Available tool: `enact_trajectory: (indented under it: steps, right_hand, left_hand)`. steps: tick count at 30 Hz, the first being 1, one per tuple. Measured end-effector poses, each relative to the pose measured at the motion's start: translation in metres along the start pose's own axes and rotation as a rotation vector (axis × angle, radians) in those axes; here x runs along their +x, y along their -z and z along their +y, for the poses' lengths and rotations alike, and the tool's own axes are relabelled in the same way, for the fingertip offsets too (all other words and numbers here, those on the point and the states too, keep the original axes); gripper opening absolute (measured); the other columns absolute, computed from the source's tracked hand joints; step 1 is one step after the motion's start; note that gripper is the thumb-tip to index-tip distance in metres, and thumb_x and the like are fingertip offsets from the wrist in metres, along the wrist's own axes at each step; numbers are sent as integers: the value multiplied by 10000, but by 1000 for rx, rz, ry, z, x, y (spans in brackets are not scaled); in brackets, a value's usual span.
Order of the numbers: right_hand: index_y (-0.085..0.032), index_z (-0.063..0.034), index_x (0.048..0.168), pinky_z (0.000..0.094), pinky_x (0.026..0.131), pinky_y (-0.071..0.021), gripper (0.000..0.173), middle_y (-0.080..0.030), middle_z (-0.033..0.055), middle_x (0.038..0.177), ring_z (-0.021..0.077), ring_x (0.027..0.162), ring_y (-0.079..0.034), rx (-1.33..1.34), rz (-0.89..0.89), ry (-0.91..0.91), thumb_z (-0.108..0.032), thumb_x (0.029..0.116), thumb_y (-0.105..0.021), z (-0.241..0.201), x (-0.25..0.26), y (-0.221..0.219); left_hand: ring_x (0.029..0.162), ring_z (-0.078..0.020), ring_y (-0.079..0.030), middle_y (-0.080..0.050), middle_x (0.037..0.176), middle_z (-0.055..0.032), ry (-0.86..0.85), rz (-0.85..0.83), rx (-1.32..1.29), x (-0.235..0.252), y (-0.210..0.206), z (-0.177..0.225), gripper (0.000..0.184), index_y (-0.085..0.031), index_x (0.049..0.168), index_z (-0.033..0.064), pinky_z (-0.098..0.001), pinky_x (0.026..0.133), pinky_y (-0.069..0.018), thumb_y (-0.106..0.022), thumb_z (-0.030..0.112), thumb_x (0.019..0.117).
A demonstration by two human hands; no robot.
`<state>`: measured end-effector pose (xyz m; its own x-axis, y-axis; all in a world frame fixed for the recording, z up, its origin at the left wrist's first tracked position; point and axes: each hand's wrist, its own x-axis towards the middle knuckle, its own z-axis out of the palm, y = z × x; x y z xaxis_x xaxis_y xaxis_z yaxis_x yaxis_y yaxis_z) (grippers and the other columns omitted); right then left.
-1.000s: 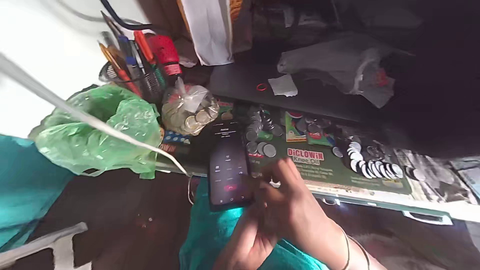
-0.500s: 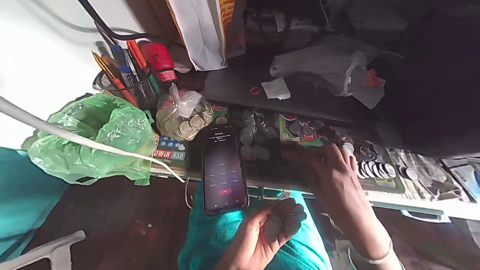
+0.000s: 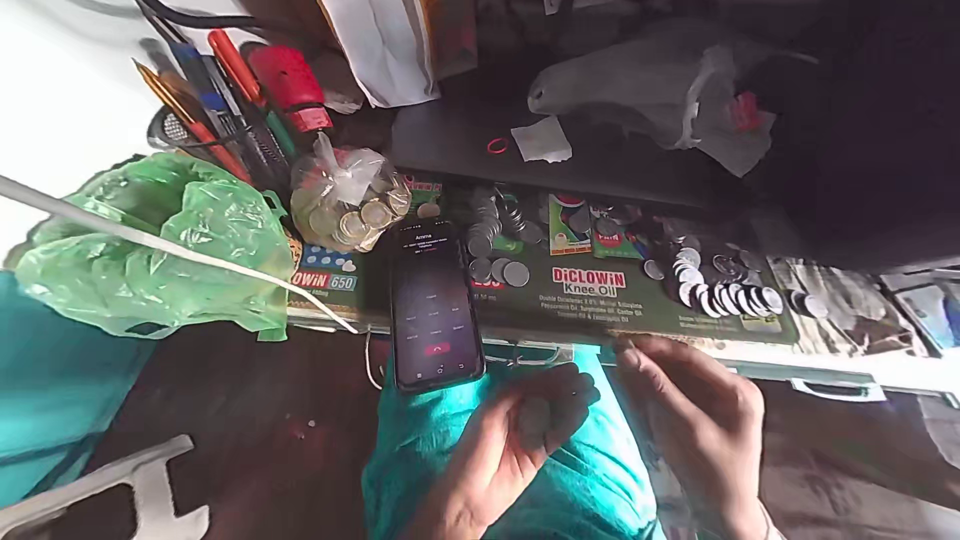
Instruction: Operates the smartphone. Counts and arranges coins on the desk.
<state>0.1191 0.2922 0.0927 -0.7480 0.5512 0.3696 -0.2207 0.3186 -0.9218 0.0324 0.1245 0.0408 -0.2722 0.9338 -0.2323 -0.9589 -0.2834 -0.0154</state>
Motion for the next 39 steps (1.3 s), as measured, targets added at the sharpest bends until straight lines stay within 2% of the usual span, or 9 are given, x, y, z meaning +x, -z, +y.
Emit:
enact_trajectory:
  steps: [3, 8, 10, 13, 15, 19, 25, 31, 39]
  right_hand:
    - [-746, -2, 1168, 235, 678, -620, 215, -761, 83, 994, 93, 758, -715, 481, -22, -310, -69, 1007, -618, -7, 5, -3]
    - [-725, 35, 1202, 255, 728, -627, 242, -757, 122, 1049, 120, 810, -729, 603, -42, -354, -42, 1008, -602, -11, 4, -6]
    - [-727, 36, 1190, 246, 728, -627, 233, -765, 100, 1026, 102, 798, -728, 413, -36, -242, -18, 1000, -603, -10, 7, -8]
    - [-775, -3, 1121, 184, 806, -571, 221, -769, 57, 968, 62, 858, -700, -443, -43, 182, -65, 956, -642, -1, 32, -26]
    - [-800, -93, 1109, 307, 802, -563, 240, -782, 42, 987, 173, 912, -709, -801, -97, 314, -122, 958, -615, 5, 54, -48]
    - [-782, -109, 1126, 412, 817, -549, 221, -748, 59, 1049, 254, 986, -672, -896, -165, 283, -150, 998, -606, 6, 86, -64]
    - [-710, -87, 1269, 670, 914, -428, 290, -704, 137, 1270, 457, 1212, -590, -1197, -174, 149, -145, 1036, -547, 5, 87, -11]
    - [-671, -135, 1360, 553, 945, -390, 488, -645, 22, 1420, 322, 1309, -561, -1161, -282, 292, -463, 1038, -508, 2, 23, 5]
    - [-605, -67, 1393, 607, 998, -341, 473, -701, 122, 1297, 414, 1325, -523, -1054, -244, 246, -323, 996, -577, 3, 17, -2]
  left_hand:
    - [1173, -282, -680, -694, 1231, -214, 6, 22, 17, 0, -2, 0, 406, -642, 1275, -62, -362, 1046, -531, -363, 171, 1093]
    - [1164, -276, -684, -695, 1224, -214, -28, 17, 35, -5, -4, 0, 417, -631, 1289, -69, -353, 1041, -535, -348, 165, 1092]
    - [1161, -280, -686, -694, 1223, -220, -38, 16, 31, -5, -4, 0, 416, -626, 1290, -74, -350, 1035, -538, -348, 164, 1092]
    - [1151, -280, -697, -708, 1208, -213, -41, 36, 7, -3, -5, -4, 414, -653, 1253, -63, -343, 1017, -548, -343, 160, 1093]
    - [1069, -259, -728, -734, 1129, -197, -43, 65, 1, -1, -8, -6, 401, -686, 1190, -50, -322, 964, -576, -353, 147, 1085]
    - [1081, -258, -724, -727, 1152, -202, -40, 95, 20, -7, -11, -4, 434, -670, 1218, -51, -327, 973, -575, -320, 176, 1098]
    - [1113, -272, -713, -720, 1177, -197, -41, 160, 18, -7, 2, 1, 472, -651, 1235, -47, -345, 998, -565, -269, 199, 1109]
    - [1189, -300, -675, -690, 1248, -211, -21, 55, 10, 5, 1, -1, 441, -621, 1294, -59, -376, 1049, -531, -308, 190, 1108]
    - [1177, -287, -675, -689, 1244, -197, -36, 37, 121, 9, -10, 3, 520, -592, 1349, -24, -382, 1040, -532, -239, 284, 1123]
